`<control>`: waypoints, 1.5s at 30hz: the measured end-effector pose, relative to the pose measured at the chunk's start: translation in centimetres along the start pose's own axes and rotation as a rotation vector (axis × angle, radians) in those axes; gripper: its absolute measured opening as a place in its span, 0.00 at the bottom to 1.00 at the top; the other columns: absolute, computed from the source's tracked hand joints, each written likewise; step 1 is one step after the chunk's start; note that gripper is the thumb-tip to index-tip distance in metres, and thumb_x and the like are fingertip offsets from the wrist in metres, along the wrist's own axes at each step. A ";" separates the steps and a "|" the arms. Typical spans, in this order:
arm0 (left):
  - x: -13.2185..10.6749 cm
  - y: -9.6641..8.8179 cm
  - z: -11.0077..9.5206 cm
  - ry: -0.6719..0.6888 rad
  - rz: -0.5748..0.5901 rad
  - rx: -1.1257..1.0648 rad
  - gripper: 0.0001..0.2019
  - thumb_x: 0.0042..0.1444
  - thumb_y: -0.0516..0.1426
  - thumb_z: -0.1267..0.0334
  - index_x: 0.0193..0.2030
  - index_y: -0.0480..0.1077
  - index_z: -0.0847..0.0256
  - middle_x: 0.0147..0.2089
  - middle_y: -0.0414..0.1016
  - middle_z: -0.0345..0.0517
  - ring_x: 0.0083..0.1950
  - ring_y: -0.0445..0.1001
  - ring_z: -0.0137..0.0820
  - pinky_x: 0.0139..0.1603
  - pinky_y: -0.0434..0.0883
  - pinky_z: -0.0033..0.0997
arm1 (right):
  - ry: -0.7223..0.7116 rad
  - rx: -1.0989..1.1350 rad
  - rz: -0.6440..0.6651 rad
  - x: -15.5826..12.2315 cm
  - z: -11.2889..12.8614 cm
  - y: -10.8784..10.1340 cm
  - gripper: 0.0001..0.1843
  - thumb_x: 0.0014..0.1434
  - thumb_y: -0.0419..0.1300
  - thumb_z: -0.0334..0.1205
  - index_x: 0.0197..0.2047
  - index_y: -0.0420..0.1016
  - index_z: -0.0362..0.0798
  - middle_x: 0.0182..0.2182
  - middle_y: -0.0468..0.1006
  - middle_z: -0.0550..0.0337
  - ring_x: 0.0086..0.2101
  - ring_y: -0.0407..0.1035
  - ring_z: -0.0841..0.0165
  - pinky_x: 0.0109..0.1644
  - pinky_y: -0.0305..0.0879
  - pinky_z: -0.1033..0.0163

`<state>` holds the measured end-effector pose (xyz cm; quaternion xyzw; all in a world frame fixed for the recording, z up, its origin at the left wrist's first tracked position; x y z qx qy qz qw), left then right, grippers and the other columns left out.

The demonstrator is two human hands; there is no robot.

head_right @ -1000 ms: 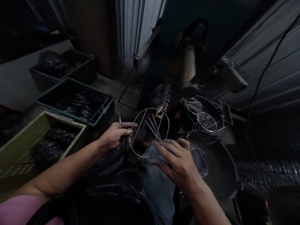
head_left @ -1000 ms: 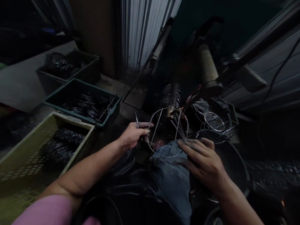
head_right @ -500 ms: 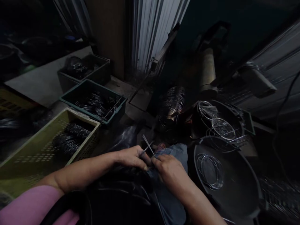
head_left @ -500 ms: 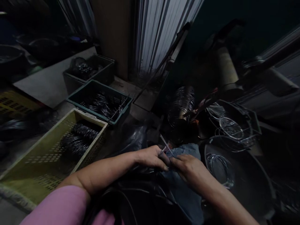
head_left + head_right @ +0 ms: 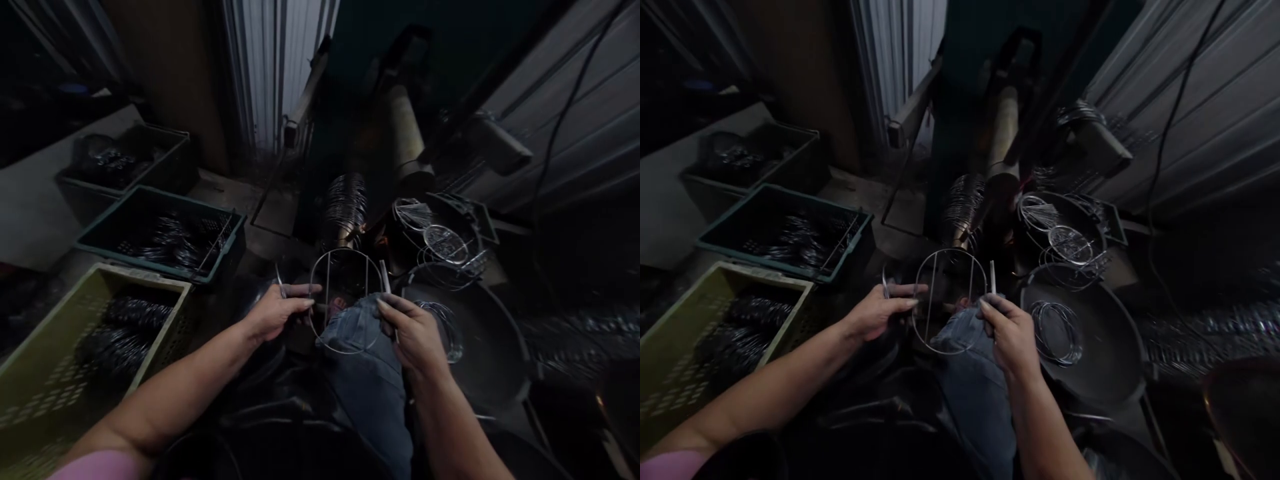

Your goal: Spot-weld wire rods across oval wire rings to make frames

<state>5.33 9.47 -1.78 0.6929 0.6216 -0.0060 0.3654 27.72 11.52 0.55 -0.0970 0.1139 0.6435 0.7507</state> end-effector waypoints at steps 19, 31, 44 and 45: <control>1.0 0.8 -3.2 0.093 -0.117 0.015 0.21 0.42 0.62 0.68 0.46 0.72 0.66 0.24 0.75 0.45 0.22 0.70 0.25 0.27 0.68 0.26 | -0.072 -0.190 -0.010 3.3 4.4 2.8 0.17 0.34 0.70 0.47 0.21 0.73 0.42 0.13 0.69 0.65 0.15 0.61 0.74 0.18 0.56 0.68; 0.6 1.7 -4.6 0.118 -0.073 -0.071 0.17 0.43 0.61 0.71 0.43 0.74 0.66 0.22 0.71 0.41 0.21 0.69 0.24 0.23 0.67 0.24 | -0.020 -0.095 -0.032 4.1 5.0 3.0 0.17 0.31 0.72 0.43 0.21 0.73 0.41 0.12 0.66 0.66 0.13 0.55 0.79 0.14 0.49 0.72; 2.9 4.5 -5.0 0.250 -0.063 0.176 0.28 0.39 0.65 0.68 0.50 0.69 0.64 0.20 0.70 0.36 0.21 0.67 0.23 0.23 0.67 0.24 | 0.065 0.228 -0.053 1.7 1.8 0.6 0.17 0.33 0.72 0.39 0.27 0.74 0.41 0.14 0.68 0.65 0.13 0.58 0.79 0.13 0.53 0.75; 3.1 4.8 -5.0 0.265 -0.060 0.208 0.28 0.38 0.65 0.68 0.50 0.69 0.64 0.18 0.67 0.34 0.19 0.64 0.21 0.22 0.66 0.23 | 0.064 0.234 -0.054 1.6 1.7 0.3 0.17 0.33 0.72 0.39 0.27 0.74 0.41 0.14 0.67 0.65 0.13 0.57 0.79 0.13 0.52 0.75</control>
Point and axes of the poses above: each hand's wrist, its own x-axis towards the middle knuckle, its own y-axis out of the palm, z = x × y, the point moved 4 cm from there along x, towards the middle knuckle
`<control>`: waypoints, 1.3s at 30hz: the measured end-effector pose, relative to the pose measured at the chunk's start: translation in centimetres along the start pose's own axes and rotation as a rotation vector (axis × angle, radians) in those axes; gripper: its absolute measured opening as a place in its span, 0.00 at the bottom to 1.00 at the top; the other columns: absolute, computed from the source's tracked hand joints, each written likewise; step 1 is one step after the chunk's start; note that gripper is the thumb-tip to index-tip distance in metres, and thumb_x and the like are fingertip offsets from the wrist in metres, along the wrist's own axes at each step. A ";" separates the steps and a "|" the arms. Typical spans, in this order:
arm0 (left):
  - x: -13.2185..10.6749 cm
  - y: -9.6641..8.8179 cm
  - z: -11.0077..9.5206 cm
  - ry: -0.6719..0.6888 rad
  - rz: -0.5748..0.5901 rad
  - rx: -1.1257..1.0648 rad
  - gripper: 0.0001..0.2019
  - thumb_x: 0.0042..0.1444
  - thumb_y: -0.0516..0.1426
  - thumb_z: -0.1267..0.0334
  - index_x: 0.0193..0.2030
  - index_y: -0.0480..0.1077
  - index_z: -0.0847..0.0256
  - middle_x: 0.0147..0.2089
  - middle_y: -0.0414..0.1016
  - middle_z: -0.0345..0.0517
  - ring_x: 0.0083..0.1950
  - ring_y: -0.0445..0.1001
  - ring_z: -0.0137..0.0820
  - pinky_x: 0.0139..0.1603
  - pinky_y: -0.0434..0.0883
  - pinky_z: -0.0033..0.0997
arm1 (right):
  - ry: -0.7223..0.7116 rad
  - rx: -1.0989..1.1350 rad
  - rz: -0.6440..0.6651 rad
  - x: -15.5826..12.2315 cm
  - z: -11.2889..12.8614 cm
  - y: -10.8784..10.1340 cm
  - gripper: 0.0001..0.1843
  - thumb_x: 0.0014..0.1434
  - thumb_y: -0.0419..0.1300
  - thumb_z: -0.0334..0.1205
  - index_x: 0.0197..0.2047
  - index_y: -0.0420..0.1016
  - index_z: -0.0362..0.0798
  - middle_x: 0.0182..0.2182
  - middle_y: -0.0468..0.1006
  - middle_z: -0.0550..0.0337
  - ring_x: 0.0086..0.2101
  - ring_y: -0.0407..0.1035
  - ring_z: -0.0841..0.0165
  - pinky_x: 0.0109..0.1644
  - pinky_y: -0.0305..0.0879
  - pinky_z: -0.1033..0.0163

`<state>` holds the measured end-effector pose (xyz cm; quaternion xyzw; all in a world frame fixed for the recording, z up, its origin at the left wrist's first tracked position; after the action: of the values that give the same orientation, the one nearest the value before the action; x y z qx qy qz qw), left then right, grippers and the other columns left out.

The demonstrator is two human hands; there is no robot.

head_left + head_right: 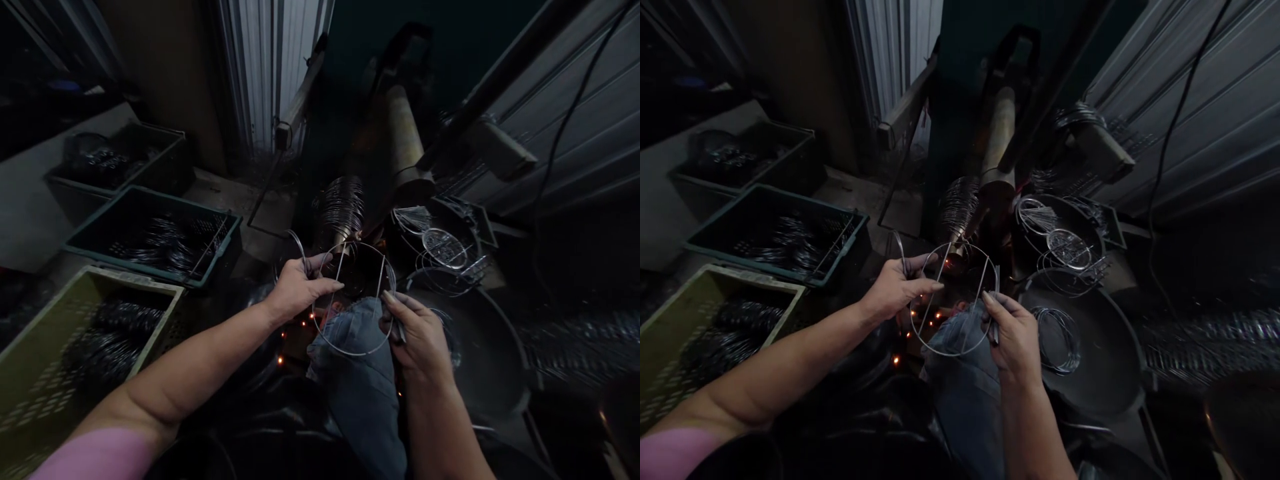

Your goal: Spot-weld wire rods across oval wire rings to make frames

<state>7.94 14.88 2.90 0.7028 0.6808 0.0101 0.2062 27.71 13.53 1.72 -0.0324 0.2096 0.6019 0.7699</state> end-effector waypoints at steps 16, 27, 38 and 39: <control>2.5 2.1 -0.6 0.054 -0.001 0.050 0.24 0.36 0.65 0.70 0.45 0.73 0.65 0.31 0.74 0.42 0.29 0.69 0.25 0.34 0.66 0.26 | -0.019 0.024 -0.010 1.2 2.0 -0.8 0.19 0.31 0.72 0.40 0.25 0.72 0.42 0.13 0.67 0.66 0.11 0.55 0.80 0.11 0.52 0.75; 0.2 -1.5 1.3 -0.047 -0.086 0.024 0.28 0.50 0.56 0.54 0.58 0.61 0.61 0.16 0.62 0.32 0.12 0.55 0.20 0.11 0.51 0.20 | -0.088 0.004 -0.037 2.3 1.4 -0.1 0.19 0.30 0.72 0.41 0.26 0.72 0.43 0.14 0.66 0.67 0.14 0.58 0.79 0.13 0.52 0.74; -7.4 -6.7 3.3 -0.201 0.087 -0.240 0.26 0.54 0.52 0.63 0.61 0.57 0.55 0.17 0.64 0.33 0.10 0.51 0.14 0.17 0.53 0.19 | -0.343 -0.731 0.068 3.2 -4.5 1.4 0.19 0.44 0.63 0.50 0.34 0.76 0.43 0.14 0.68 0.66 0.17 0.62 0.71 0.22 0.57 0.67; -7.7 -6.6 3.4 -0.203 0.117 -0.262 0.25 0.54 0.52 0.63 0.61 0.57 0.56 0.17 0.64 0.33 0.10 0.50 0.15 0.17 0.52 0.19 | -0.332 -0.759 0.138 2.5 -5.7 2.1 0.20 0.43 0.63 0.50 0.35 0.77 0.44 0.17 0.72 0.64 0.20 0.65 0.69 0.25 0.60 0.66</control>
<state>2.12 6.42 -0.13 0.7059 0.6072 0.0394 0.3627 24.58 14.63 -3.96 -0.2023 -0.1521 0.6837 0.6844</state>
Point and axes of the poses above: each hand's wrist, its own x-axis towards the middle knuckle, its own y-axis out of the palm, z = x × y, the point moved 4 cm from there along x, towards the middle knuckle
